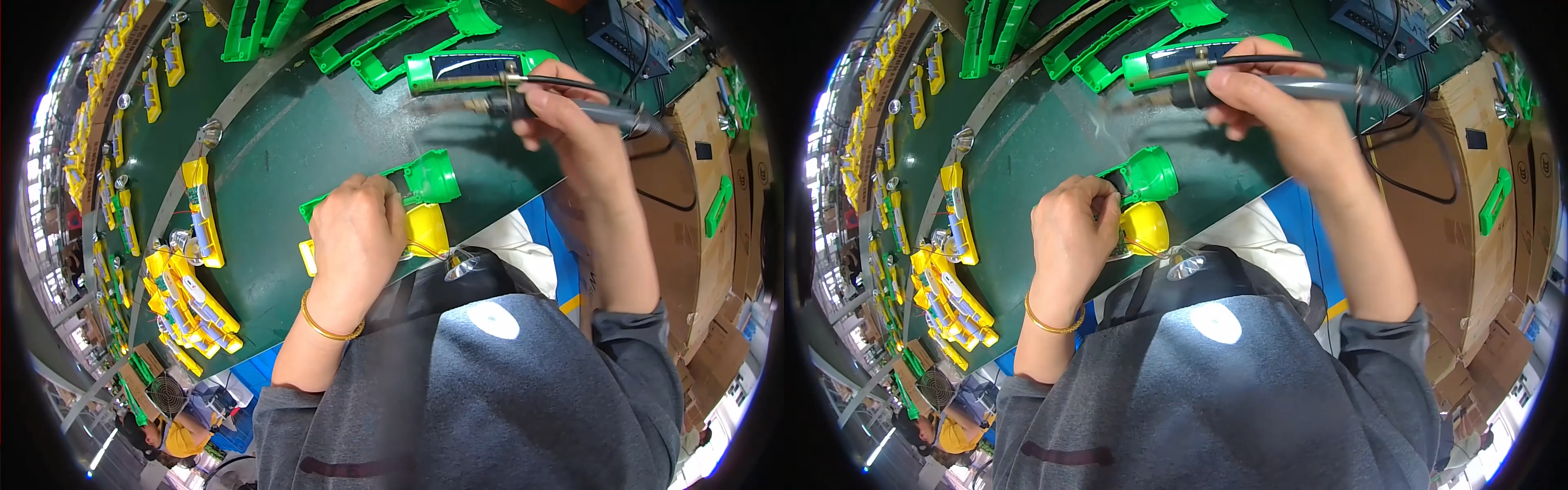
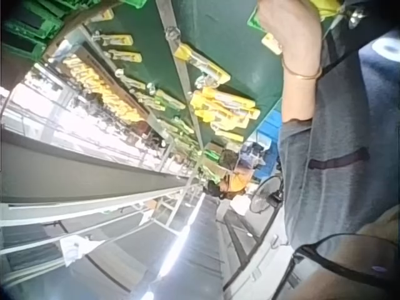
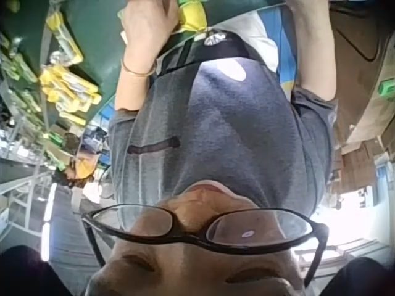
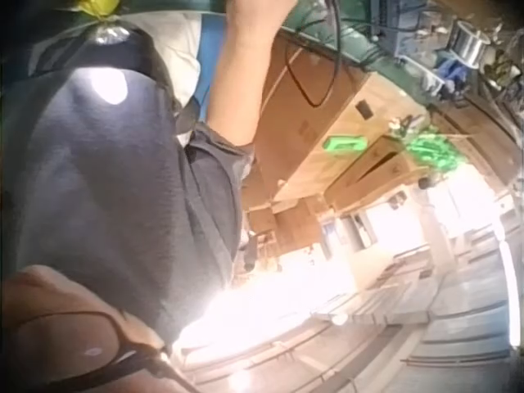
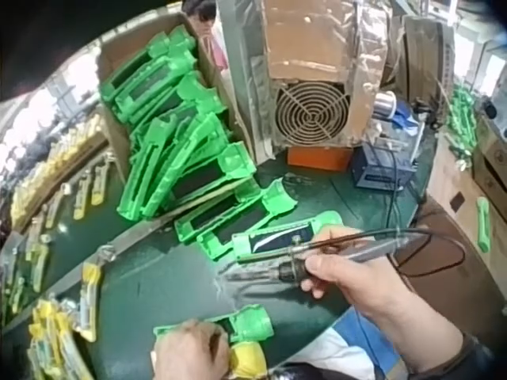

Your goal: Soldering wires and electronic components into flashlight housings on an assembly line.

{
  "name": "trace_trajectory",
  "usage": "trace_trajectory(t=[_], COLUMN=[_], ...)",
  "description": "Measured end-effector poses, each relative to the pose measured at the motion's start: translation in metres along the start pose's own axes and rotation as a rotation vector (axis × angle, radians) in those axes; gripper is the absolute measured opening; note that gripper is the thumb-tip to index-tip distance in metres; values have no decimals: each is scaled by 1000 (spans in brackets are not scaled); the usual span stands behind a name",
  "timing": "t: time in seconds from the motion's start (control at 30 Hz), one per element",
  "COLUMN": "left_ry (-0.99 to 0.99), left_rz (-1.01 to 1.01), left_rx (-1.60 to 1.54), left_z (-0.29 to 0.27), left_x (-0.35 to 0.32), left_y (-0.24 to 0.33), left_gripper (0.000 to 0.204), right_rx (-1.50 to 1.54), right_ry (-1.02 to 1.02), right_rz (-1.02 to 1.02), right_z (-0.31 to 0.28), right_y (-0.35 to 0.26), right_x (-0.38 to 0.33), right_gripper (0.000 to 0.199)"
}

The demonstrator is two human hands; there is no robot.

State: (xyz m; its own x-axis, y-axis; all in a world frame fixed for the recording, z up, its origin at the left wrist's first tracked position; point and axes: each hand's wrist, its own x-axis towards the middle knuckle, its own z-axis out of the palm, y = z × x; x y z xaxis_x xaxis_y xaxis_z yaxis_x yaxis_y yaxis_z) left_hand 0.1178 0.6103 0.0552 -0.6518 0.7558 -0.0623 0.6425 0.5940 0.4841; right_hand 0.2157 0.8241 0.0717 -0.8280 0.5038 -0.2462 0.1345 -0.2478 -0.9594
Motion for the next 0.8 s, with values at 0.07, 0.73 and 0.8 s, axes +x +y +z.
trace_trajectory(t=[0.07, 0.73, 0.8], left_ry=[-5, -31, -9], left_rz=[3, -32, 5], left_rx=[-3, 42, -25], left_z=[0, -1, -7], left_x=[0, 7, 5], left_y=[1, 11, 5], left_gripper=[7, 11, 8], right_rx=[211, 372, 364], right_ry=[136, 268, 251], right_rz=[-80, -198, -195], right_z=[23, 113, 113], right_y=[24, 52, 53], right_x=[-6, -12, -11], right_gripper=[19, 18, 18])
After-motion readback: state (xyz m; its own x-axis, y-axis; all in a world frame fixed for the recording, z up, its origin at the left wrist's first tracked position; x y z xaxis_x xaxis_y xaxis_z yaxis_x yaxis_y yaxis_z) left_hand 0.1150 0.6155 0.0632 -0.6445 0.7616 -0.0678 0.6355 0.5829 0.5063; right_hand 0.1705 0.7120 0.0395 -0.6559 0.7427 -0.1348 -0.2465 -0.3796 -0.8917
